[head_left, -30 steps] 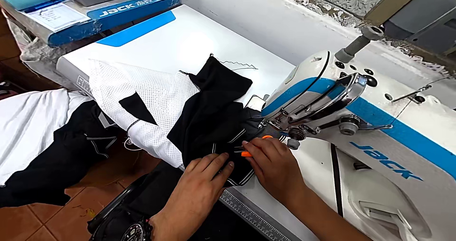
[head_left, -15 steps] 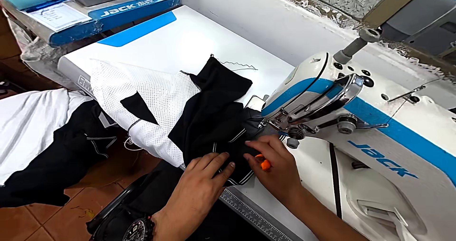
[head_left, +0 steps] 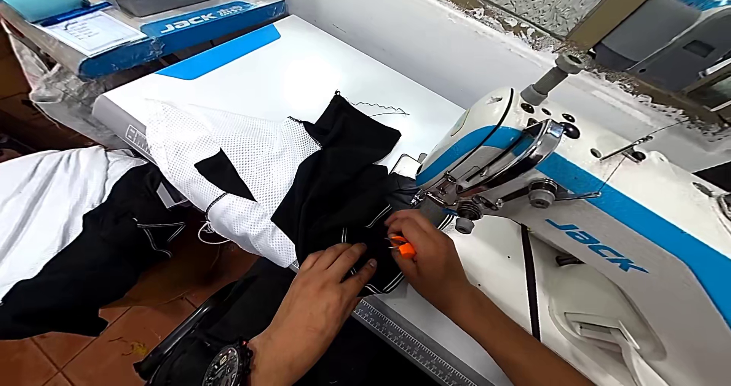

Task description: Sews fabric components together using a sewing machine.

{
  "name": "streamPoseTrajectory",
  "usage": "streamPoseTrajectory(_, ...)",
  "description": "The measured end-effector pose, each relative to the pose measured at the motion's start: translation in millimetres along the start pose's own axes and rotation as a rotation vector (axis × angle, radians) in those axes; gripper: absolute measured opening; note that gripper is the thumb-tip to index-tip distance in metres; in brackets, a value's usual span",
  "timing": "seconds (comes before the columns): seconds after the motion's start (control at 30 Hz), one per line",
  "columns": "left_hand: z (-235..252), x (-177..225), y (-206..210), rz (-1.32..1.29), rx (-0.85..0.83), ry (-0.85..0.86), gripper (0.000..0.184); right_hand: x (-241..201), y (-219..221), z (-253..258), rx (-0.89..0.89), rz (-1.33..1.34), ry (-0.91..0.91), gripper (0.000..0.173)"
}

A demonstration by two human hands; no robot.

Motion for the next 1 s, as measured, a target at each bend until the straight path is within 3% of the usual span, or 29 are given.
streamPoseTrajectory(0.1,0.0,-0.7,0.3,-0.02,0.003,0.0,0.032,5.6,-3.0,-3.9,0.017,0.042,0.054,0.01)
streamPoseTrajectory(0.2,0.2,-1.5,0.5,-0.031,-0.006,0.002,0.032,10.1,-8.7,-12.2,0.027,-0.023,0.048,0.027)
streamPoseTrajectory(0.3,0.3,-1.8,0.5,-0.034,-0.003,0.002,0.031,2.8,-1.5,-4.6,-0.018,-0.066,-0.006,0.034)
streamPoseTrajectory(0.4,1.1,-1.2,0.0,-0.044,-0.009,0.003,0.031,-3.3,1.2,5.1,-0.017,-0.104,-0.088,0.016)
streamPoseTrajectory(0.57,0.7,-2.6,-0.2,-0.055,-0.004,-0.004,0.031,-0.7,-3.2,-0.3,0.008,-0.104,-0.074,0.015)
streamPoseTrajectory(0.8,1.3,-4.6,0.9,-0.075,-0.024,0.003,0.032,-2.9,17.9,11.6,-0.096,0.34,-0.039,0.012)
streamPoseTrajectory(0.93,3.1,-4.4,-0.2,-0.081,-0.013,0.001,0.031,-25.4,14.2,13.0,-0.174,-0.043,-0.259,0.007)
streamPoseTrajectory(1.0,3.7,-5.7,0.1,-0.08,-0.031,0.01,0.034,-19.1,-0.6,-2.5,-0.185,-0.197,-0.225,0.008)
Point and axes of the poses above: each hand's wrist, its own z-axis towards the middle knuckle, its own y-axis out of the palm, x = y × z, the point moved 10 cm from there along z, towards the middle knuckle, and after that the axes turned 15 degrees about -y, right-handed, at the moved point
